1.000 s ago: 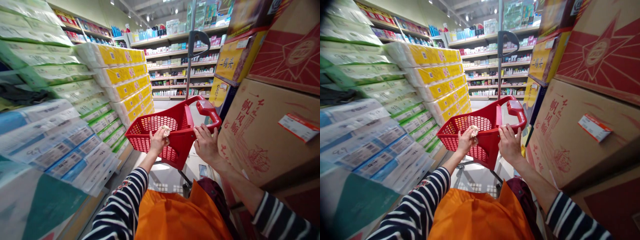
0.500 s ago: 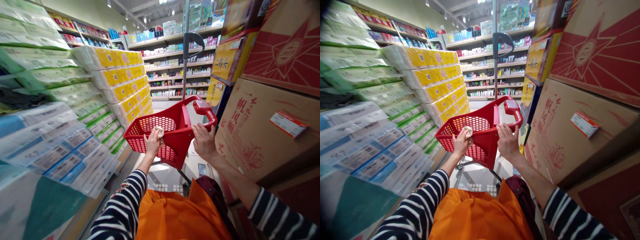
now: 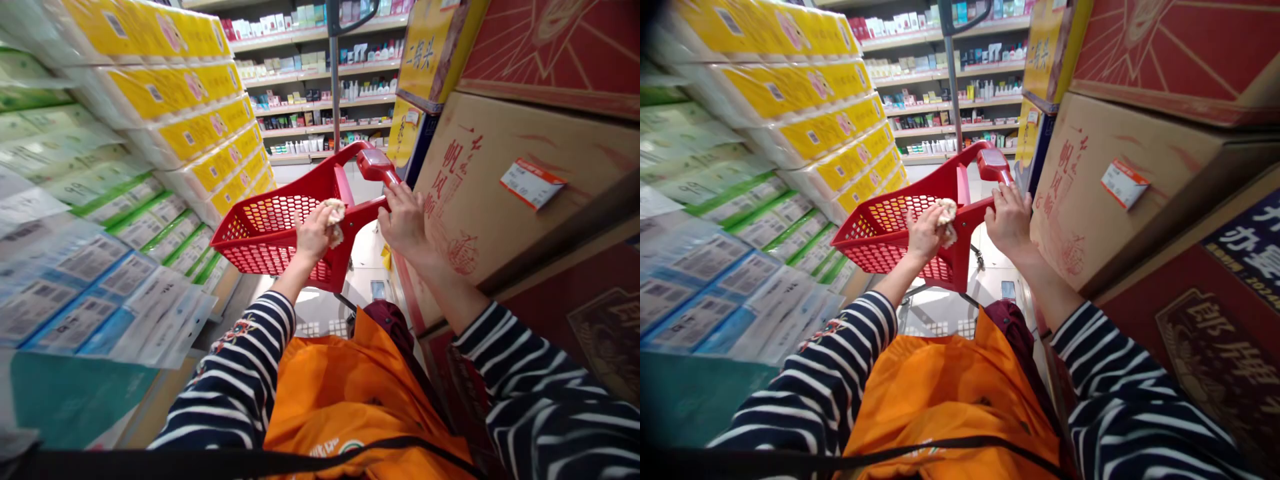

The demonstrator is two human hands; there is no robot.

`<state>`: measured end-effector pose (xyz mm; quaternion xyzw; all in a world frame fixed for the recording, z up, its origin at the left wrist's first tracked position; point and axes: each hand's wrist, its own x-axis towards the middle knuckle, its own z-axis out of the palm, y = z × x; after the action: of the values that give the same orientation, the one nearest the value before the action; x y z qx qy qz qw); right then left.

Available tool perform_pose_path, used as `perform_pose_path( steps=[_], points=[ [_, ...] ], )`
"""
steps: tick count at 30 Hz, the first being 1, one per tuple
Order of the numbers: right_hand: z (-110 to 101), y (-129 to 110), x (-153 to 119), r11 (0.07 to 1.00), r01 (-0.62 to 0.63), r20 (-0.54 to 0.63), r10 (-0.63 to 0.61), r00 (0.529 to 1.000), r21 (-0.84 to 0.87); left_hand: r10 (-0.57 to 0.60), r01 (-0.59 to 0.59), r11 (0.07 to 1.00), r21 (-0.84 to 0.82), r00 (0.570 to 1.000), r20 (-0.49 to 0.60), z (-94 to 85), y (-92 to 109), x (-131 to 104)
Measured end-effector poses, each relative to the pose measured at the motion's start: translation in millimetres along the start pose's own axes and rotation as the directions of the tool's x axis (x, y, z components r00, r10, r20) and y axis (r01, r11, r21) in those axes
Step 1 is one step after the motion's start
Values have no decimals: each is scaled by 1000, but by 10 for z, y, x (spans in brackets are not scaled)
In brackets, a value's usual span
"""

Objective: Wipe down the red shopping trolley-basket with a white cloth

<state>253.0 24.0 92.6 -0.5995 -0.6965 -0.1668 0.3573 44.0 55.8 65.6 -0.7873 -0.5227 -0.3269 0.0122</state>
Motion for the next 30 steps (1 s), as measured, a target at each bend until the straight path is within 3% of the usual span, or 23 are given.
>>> perform_pose_path(
  steps=[3,5,7,12,14,20,25,30],
  points=[
    [73,43,19,1000,7,21,-7,1000,-5,-160,160,985,59,987,-10,-60,-482,-168],
    [118,42,31,1000,5,26,-5,1000,-1,-223,223,971,90,975,-10,-91,-637,-221],
    [149,29,45,1000,-2,33,1,999,11,-206,205,974,100,978,2,-85,-599,-192],
    [150,-4,78,1000,-5,63,4,998,8,-42,42,998,36,999,9,24,-158,67],
    [128,-13,83,1000,3,63,-4,998,19,-26,26,999,30,1000,8,30,-145,116],
    [114,-29,74,1000,10,69,-12,998,20,-88,83,992,99,995,45,-65,-568,13],
    [147,10,118,999,36,80,-35,996,-9,-82,83,990,116,997,-9,-68,-780,-127],
    [132,-2,158,999,45,104,-43,994,-24,-193,200,962,185,980,-53,-245,-1441,-494]
  ],
)
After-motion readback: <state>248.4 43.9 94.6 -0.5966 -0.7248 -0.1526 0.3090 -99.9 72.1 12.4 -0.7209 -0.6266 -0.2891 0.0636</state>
